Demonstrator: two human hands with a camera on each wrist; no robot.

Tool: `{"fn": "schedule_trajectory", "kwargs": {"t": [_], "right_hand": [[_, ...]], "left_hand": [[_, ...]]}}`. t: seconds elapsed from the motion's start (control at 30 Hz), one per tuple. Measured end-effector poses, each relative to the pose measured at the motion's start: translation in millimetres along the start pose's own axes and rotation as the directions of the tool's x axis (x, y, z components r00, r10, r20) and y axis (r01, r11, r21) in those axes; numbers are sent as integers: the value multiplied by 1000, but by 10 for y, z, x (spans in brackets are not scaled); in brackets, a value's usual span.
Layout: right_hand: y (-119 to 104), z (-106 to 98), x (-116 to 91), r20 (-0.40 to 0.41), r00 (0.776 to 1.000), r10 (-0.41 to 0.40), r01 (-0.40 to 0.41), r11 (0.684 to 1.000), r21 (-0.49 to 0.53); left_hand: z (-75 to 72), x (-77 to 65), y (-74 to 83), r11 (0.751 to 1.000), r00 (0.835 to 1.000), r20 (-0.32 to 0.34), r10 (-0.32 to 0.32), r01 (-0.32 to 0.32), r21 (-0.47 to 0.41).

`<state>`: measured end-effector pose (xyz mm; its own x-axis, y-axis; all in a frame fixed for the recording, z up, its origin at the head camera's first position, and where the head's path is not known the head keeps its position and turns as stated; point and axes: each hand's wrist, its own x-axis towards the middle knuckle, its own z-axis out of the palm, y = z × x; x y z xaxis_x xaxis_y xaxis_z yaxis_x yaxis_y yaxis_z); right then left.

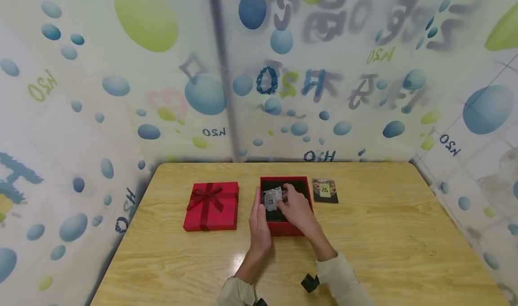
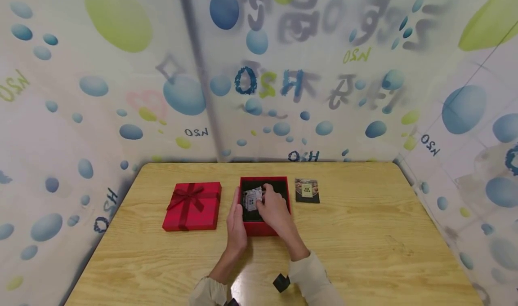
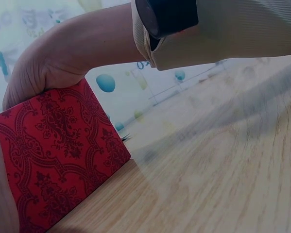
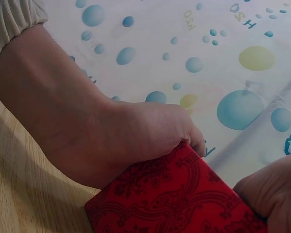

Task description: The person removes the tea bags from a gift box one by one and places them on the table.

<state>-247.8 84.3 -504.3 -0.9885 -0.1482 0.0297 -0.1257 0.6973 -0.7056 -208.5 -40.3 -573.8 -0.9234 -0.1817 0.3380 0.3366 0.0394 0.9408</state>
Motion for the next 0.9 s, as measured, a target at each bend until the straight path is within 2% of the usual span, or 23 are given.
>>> {"fn": "schedule_trajectory", "kwargs": {"t": [0.17,0.3,0.9], "right_hand": [[-1,-16,5,53,999,-13,14,999,-32],[2,-24,14,85,996,-23,25,999,-20],[20,-47,-2,98,993,-64,57,996,71]], "left_hand": [[4,-5,-2,1000,1000,1,15,-15,-7],[7,1,4,1000,1000,2,18,-18,-7],[10,4,-19,1000,1000,-12,23,-23,5]]}}
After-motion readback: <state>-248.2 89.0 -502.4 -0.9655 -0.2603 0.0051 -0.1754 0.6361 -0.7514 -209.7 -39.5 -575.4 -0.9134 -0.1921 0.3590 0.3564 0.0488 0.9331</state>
